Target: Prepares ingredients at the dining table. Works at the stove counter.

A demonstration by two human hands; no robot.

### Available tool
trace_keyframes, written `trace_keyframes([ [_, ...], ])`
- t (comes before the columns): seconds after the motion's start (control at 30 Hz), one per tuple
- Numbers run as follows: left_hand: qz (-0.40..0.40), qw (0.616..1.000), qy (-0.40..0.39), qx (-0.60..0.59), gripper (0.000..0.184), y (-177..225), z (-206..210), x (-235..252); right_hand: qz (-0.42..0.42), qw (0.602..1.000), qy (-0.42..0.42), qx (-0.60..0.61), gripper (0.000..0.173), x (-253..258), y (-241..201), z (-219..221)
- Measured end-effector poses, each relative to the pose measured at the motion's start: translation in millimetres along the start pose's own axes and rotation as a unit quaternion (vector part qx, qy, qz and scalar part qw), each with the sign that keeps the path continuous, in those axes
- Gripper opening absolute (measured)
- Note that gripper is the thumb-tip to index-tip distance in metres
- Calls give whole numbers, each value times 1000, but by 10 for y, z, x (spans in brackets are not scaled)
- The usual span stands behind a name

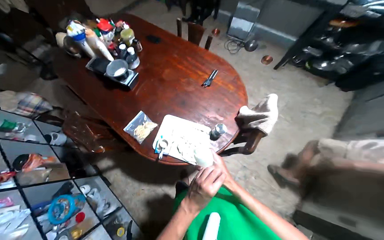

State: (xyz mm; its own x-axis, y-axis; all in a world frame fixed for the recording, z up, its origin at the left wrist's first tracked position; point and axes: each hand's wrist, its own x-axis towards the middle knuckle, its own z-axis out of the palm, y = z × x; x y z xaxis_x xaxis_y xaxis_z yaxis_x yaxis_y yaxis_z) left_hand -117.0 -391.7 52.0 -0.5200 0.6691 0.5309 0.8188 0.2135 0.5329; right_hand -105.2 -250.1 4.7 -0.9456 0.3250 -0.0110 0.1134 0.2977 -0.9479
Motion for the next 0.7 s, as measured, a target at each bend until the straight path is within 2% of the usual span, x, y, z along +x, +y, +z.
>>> trace_keyframes([
  [0.2, -31, 999, 4, 35, 20, -112, 38, -164, -25, 999, -42, 6, 53, 47, 98, 156],
  [0.43, -53, 997, 47, 29, 18, -169, 2, -145, -45, 998, -34, 22, 79, 122, 111, 334],
  [0.5, -48, 997, 36, 41, 21, -189, -33, -121, -71, 997, -9, 34, 77, 138, 65, 367],
  [0.57, -44, 997, 34, 56, 23, -210, -65, -109, -94, 994, 0, 50, 67, 150, -8, 365],
  [0.6, -41, 997, 38, 58, 23, -218, -83, -100, -74, 996, -2, 55, 61, 150, -239, 316],
  [0.67, -36, 997, 48, 53, 23, -212, -132, -77, 68, 996, -25, 57, 48, 161, -979, 155],
  [0.7, -36, 997, 52, 47, 23, -207, -155, -69, 109, 992, -30, 52, 44, 167, -1147, 124],
])
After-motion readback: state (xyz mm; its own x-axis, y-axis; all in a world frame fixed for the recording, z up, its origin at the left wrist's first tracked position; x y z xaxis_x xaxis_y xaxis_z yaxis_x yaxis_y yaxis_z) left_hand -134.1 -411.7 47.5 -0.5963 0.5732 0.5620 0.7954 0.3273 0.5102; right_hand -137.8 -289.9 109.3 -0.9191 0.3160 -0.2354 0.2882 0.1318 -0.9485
